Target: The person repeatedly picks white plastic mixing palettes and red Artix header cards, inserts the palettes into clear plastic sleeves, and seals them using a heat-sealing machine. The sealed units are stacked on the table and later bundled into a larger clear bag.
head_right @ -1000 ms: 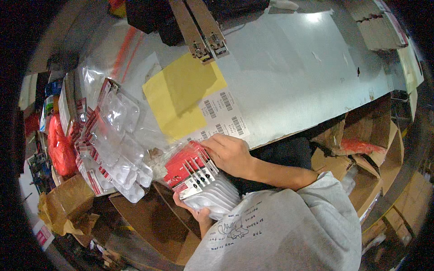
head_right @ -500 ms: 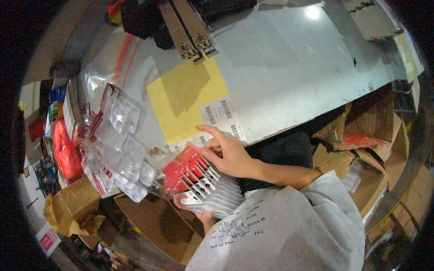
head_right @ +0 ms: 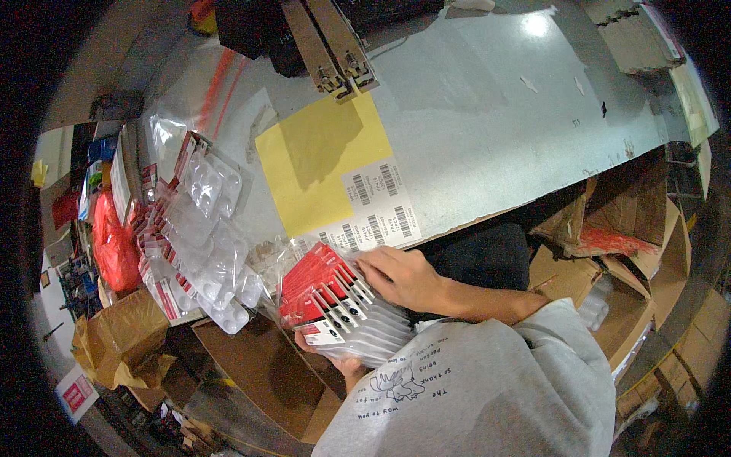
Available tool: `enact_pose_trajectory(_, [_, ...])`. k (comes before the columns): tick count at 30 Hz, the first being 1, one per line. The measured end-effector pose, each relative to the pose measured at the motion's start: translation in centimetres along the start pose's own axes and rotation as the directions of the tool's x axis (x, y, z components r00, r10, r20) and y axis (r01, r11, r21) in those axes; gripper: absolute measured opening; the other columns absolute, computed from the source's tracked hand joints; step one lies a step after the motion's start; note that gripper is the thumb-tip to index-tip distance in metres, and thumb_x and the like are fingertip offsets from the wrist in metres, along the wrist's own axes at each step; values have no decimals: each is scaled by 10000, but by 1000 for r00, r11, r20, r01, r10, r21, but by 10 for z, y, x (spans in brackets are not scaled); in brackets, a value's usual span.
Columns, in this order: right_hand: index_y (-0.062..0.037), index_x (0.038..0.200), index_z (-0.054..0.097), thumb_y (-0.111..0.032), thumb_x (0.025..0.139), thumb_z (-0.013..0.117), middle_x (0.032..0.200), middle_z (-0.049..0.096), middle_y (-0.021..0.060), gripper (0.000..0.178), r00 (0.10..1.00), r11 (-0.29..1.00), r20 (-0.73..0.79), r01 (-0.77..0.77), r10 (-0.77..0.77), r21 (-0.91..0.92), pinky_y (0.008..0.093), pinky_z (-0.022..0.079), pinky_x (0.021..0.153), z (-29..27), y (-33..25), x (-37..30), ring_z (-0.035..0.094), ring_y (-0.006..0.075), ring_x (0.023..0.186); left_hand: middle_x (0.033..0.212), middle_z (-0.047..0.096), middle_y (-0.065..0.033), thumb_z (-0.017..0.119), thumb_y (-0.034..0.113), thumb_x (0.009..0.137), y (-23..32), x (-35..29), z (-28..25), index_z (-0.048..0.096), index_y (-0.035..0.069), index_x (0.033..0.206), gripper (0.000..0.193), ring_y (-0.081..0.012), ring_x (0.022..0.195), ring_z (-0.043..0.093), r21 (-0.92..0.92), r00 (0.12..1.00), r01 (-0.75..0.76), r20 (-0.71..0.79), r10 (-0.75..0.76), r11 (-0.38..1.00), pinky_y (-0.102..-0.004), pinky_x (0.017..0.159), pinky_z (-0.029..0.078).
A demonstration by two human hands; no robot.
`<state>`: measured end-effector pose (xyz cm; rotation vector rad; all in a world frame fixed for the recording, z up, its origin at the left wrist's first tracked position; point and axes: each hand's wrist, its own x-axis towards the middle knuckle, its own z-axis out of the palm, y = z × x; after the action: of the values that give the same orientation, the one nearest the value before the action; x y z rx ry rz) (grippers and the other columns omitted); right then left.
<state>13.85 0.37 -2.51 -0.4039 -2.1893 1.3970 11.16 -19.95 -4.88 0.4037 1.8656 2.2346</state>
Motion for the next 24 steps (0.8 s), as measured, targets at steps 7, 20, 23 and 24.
enact_pose_trajectory(7, [-48,843,622,-75,716,651,814,618,49,133,916,918,263,354,-303,-176,269,454,571,-37,10,-15,577,165,626,1410,235,-144,807,286,512,18,16,19,33,122,1436,1217,-306,1286,283,5,978,185,-96,-184,983,-447,1068,241])
enact_pose_trajectory(20, [-86,1170,553,-67,800,528,1272,534,62,371,932,688,341,330,-126,-647,378,334,976,-28,42,113,509,177,1166,1332,335,-138,816,186,513,28,20,11,80,71,1426,1177,-279,1220,371,12,902,431,29,-432,902,-412,1031,300])
enact_pose_trajectory(23, [-89,1061,613,-61,749,614,1144,607,54,313,941,870,226,323,-253,-371,383,374,897,-38,16,102,574,177,1053,1312,356,-140,809,164,531,31,27,16,110,62,1412,1129,-272,1202,390,24,875,484,8,-484,875,-404,1021,310])
enact_pose_trajectory(24, [-100,1007,642,-63,690,688,1028,640,45,322,927,900,220,356,-304,-254,384,391,830,-38,6,93,602,168,956,1308,359,-142,806,154,534,33,29,18,118,59,1408,1116,-270,1202,390,2,859,511,1,-511,859,-404,1021,310])
